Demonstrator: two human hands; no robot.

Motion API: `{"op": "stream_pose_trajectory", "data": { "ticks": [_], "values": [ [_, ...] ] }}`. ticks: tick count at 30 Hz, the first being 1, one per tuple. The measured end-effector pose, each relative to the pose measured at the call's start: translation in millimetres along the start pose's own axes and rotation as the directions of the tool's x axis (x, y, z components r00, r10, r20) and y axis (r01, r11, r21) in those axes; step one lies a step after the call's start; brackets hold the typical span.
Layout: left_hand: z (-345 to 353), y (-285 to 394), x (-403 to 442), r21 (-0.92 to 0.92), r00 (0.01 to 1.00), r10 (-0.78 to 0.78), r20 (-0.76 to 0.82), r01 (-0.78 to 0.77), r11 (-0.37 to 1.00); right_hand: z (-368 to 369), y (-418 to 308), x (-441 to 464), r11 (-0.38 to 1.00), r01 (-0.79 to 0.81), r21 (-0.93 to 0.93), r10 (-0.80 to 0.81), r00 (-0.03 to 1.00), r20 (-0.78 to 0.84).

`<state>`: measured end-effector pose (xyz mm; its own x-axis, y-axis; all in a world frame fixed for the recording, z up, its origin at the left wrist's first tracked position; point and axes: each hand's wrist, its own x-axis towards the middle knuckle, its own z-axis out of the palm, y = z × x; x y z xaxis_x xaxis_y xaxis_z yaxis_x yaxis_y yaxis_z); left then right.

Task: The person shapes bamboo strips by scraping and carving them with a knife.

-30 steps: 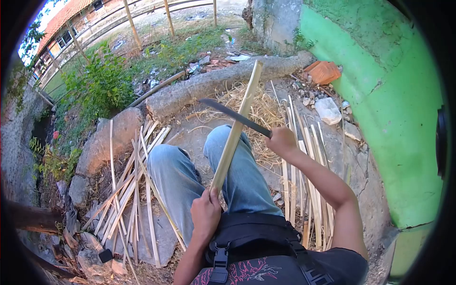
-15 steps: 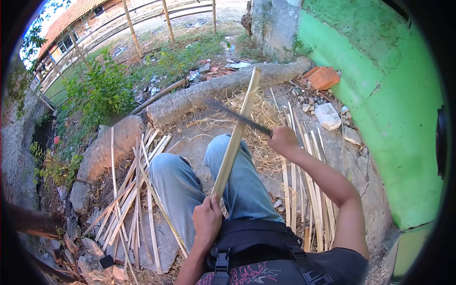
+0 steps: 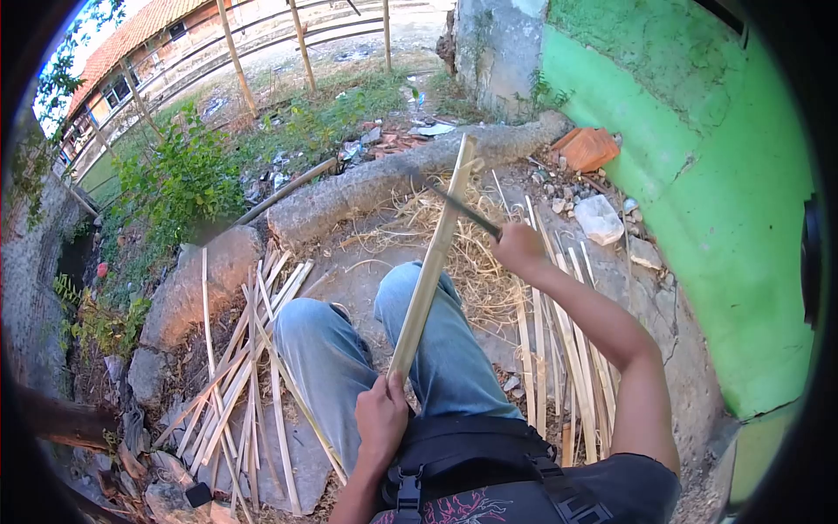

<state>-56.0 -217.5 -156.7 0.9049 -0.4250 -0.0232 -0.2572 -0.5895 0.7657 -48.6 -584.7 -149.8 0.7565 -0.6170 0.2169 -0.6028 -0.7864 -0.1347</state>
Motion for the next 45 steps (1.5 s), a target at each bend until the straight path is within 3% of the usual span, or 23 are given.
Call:
{"op": "stream_pose_trajectory", "data": {
  "ticks": [1,4,5,8,12,13,16,19,22,24,28,30,31,33,37,39,42,45],
  "values": [
    [-4,4,0,-0.001,1.0,-0.012,0.014,0.012,1.0,-15,2,-3,0.979,0.199,-0.035,-0.195,0.976,0.099],
    [-9,6,2,0.025,0.999,-0.026,0.037,0.025,0.999,-19,36,43,0.98,-0.194,0.035,0.189,0.976,0.111],
    [-8,8,3,0.03,0.999,-0.027,0.036,0.025,0.999,-5,31,44,0.974,-0.213,0.075,0.21,0.976,0.052],
    [-2,-3,-1,0.031,1.0,0.001,0.005,-0.001,1.0,-14,14,21,0.98,0.155,-0.124,-0.143,0.984,0.107],
    [-5,-6,4,0.039,0.999,0.01,0.043,-0.012,0.999,-7,52,64,0.968,-0.247,0.047,0.249,0.968,-0.034],
    [-5,-9,8,0.011,0.999,0.009,0.048,-0.009,1.0,-7,42,61,0.972,-0.233,0.042,0.231,0.972,0.053],
    [-23,-26,-2,-0.047,0.996,-0.031,0.079,0.035,0.998,-32,16,37,0.972,-0.222,0.071,0.214,0.971,0.11],
    [-71,-42,-31,-0.062,0.993,-0.102,0.065,0.106,0.992,-49,4,-11,0.983,-0.147,0.113,0.138,0.986,0.089],
    [-113,-94,-83,0.027,0.981,-0.183,0.062,0.182,0.983,-56,-7,-74,0.981,-0.092,0.172,0.074,0.991,0.107],
    [-134,-119,-116,0.148,0.978,-0.196,0.072,0.184,0.972,-43,-9,-111,0.994,-0.033,0.101,0.017,0.988,0.154],
    [-129,-149,-152,0.111,0.943,-0.297,0.151,0.282,0.953,-11,-8,-156,0.992,0.0,0.126,-0.023,0.984,0.176],
    [-120,-141,-145,0.071,0.908,-0.362,0.212,0.356,0.932,-8,-11,-162,0.989,0.046,0.14,-0.061,0.993,0.102],
    [-118,-119,-132,0.177,0.967,-0.234,0.105,0.213,0.961,-12,-15,-161,0.989,0.053,0.14,-0.064,0.995,0.079],
    [-108,-88,-100,0.205,0.982,-0.015,-0.186,0.054,0.977,-17,-17,-160,0.99,0.054,0.131,-0.063,0.996,0.066],
    [-65,-20,-19,0.072,0.931,0.326,-0.163,-0.318,0.945,-13,-18,-156,0.992,0.048,0.121,-0.06,0.993,0.097],
    [-37,11,5,0.09,0.949,0.311,-0.043,-0.307,0.948,-13,-18,-153,0.992,0.046,0.116,-0.058,0.993,0.103],
    [0,9,22,0.173,0.956,-0.045,0.291,-0.006,0.985,-15,-19,-152,0.993,0.014,0.115,-0.027,0.994,0.11],
    [9,4,20,0.058,0.977,0.044,0.211,-0.057,0.997,-13,-33,-158,0.987,-0.05,0.152,0.031,0.992,0.12]
  ]
}}
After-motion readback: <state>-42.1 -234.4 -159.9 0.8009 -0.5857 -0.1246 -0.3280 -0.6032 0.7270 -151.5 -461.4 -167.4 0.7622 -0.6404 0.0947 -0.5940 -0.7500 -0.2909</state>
